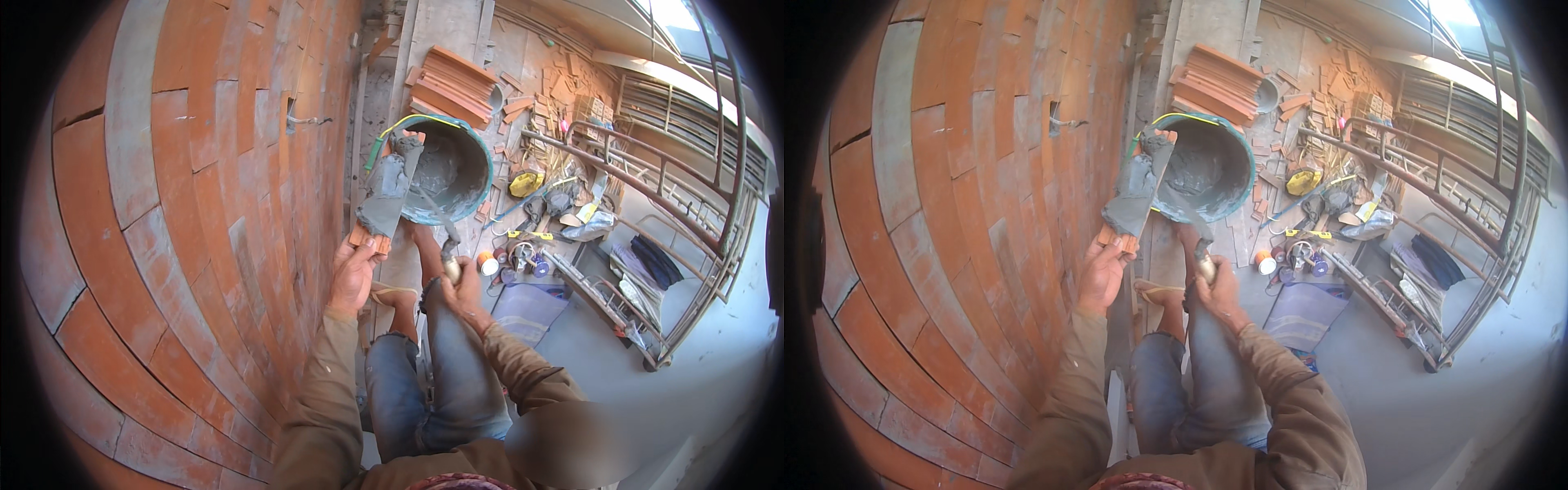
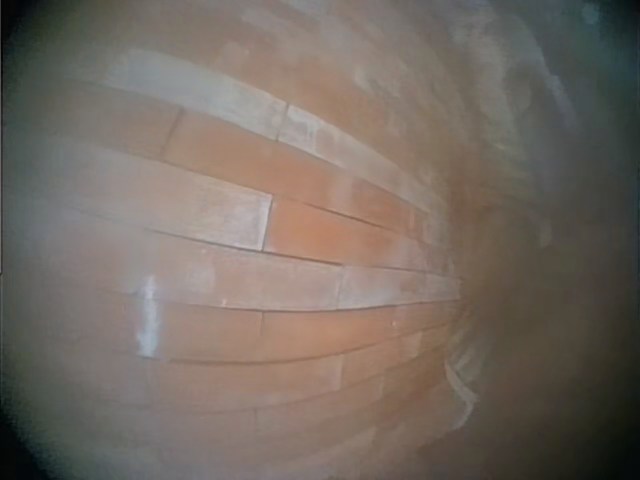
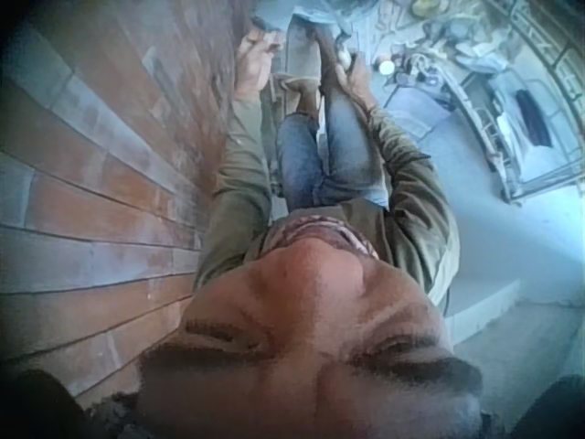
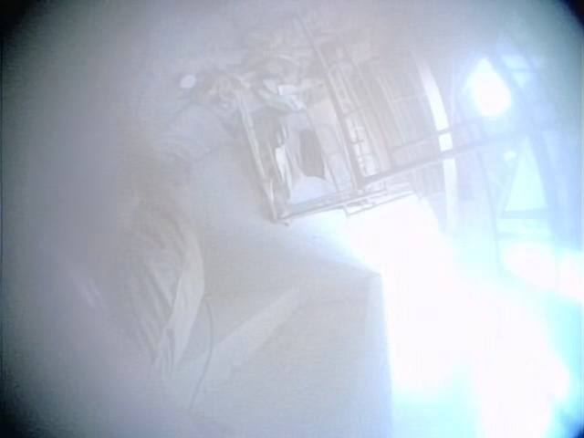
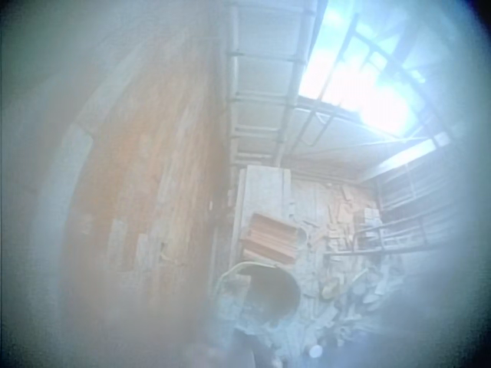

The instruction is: The person applies cement to the back of rectangular terracotta tiles using a trowel and places them onto a curved wall surface. They repeatedly pick up tiles, apply adhesive, and press the tiles into place to form a continuous pattern.

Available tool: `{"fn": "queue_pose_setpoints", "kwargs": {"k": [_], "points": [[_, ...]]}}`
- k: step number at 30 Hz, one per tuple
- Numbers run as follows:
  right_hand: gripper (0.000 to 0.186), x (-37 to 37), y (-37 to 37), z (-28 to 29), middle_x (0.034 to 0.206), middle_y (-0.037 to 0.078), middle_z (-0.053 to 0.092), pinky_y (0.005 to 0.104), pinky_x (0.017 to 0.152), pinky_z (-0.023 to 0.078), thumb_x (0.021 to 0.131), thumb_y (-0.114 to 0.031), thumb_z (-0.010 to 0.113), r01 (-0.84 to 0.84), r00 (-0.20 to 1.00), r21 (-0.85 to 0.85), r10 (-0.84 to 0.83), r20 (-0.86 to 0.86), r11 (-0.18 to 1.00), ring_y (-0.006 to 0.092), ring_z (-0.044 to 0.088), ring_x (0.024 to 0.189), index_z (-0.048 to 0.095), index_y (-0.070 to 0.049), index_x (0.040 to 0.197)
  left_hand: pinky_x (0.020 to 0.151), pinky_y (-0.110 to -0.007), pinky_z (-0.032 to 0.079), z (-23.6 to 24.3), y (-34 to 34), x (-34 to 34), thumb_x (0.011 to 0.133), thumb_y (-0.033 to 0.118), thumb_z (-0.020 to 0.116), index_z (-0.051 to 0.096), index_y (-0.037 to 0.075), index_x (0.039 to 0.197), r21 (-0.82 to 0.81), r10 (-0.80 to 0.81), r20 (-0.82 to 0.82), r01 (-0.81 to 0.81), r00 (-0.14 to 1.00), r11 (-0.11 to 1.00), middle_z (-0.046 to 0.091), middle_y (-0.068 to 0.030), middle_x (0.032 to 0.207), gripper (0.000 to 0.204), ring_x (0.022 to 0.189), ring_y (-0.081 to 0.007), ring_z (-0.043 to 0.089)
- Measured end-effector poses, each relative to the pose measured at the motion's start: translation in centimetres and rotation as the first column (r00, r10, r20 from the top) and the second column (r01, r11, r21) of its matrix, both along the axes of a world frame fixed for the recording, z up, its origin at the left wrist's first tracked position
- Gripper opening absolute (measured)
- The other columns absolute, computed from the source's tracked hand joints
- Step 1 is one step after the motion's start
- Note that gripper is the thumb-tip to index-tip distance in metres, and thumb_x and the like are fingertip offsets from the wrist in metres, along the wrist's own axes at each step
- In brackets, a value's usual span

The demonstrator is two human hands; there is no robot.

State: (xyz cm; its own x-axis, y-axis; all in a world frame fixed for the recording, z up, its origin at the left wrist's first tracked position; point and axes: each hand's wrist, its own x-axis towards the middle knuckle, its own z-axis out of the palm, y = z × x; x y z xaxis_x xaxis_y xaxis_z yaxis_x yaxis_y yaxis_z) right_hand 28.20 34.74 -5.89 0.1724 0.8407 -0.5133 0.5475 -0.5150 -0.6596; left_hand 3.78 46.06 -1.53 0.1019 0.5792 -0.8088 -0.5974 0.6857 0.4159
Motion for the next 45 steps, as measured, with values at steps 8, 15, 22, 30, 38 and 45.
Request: {"fn": "queue_pose_setpoints", "kwargs": {"k": [8,15,22,30,38,45], "points": [[0.042,0.6,8.1,2.2,0.082,0.006,0.061,0.0294,0.057,0.050,0.085,-0.020,0.078,0.152,0.861,-0.442,-0.338,-0.380,0.884,0.0138,0.060,0.066,0.053,-0.001,0.113,0.087,-0.035,0.049,-0.3,-2.7,-1.6,0.099,0.012,0.057,0.052,0.004,0.133,-0.065,0.004,-0.002,-0.004,1.000,0.998,0.063,-0.0089,0.116,0.036,0.103,-0.0209,0.061],[0.043,-6.7,6.7,3.3,0.097,0.009,0.065,0.0308,0.077,0.056,0.081,-0.013,0.083,0.403,0.551,-0.442,-0.598,-0.582,0.801,0.0167,0.065,0.087,0.051,-0.002,0.109,0.079,-0.028,0.041,-0.2,-4.6,2.4,0.099,0.013,0.058,0.054,0.009,0.135,-0.101,0.109,0.035,-0.105,0.993,0.989,0.064,-0.0029,0.115,0.037,0.100,-0.0118,0.059],[0.039,-8.5,6.1,4.3,0.097,0.005,0.060,0.0298,0.076,0.054,0.081,-0.008,0.081,0.542,0.452,-0.455,-0.701,-0.551,0.707,0.0150,0.063,0.087,0.051,-0.004,0.105,0.074,-0.023,0.039,-0.5,-4.8,4.0,0.098,0.017,0.061,0.060,0.008,0.126,-0.065,-0.009,-0.031,0.007,0.999,0.998,0.068,0.0004,0.107,0.029,0.094,-0.0058,0.057],[0.038,-7.6,5.1,3.9,0.096,0.005,0.058,0.0295,0.072,0.053,0.081,-0.003,0.079,0.613,0.422,-0.424,-0.729,-0.538,0.667,0.0143,0.062,0.084,0.050,-0.006,0.106,0.070,-0.023,0.045,0.5,-2.7,2.8,0.096,0.022,0.067,0.066,0.003,0.115,-0.082,-0.311,-0.079,0.305,0.947,0.949,0.068,-0.0029,0.106,0.026,0.086,-0.0077,0.059],[0.043,-5.0,3.6,3.2,0.100,0.006,0.060,0.0300,0.074,0.054,0.080,-0.005,0.080,0.523,0.527,-0.452,-0.691,-0.494,0.722,0.0148,0.062,0.086,0.050,-0.005,0.111,0.069,-0.027,0.054,-0.4,-2.2,1.6,0.094,0.020,0.066,0.067,-0.009,0.109,-0.163,-0.509,-0.087,0.491,0.857,0.856,0.070,-0.0107,0.096,0.032,0.082,-0.0135,0.066],[0.040,-2.4,5.4,4.6,0.102,0.011,0.064,0.0318,0.076,0.055,0.085,-0.017,0.080,0.306,0.514,-0.561,-0.629,-0.583,0.769,0.0158,0.065,0.091,0.051,-0.005,0.111,0.076,-0.027,0.052,-1.3,-5.8,0.8,0.096,0.014,0.061,0.065,-0.008,0.109,-0.097,-0.441,-0.207,0.430,0.874,0.898,0.068,-0.0097,0.097,0.026,0.084,-0.0128,0.065]]}}
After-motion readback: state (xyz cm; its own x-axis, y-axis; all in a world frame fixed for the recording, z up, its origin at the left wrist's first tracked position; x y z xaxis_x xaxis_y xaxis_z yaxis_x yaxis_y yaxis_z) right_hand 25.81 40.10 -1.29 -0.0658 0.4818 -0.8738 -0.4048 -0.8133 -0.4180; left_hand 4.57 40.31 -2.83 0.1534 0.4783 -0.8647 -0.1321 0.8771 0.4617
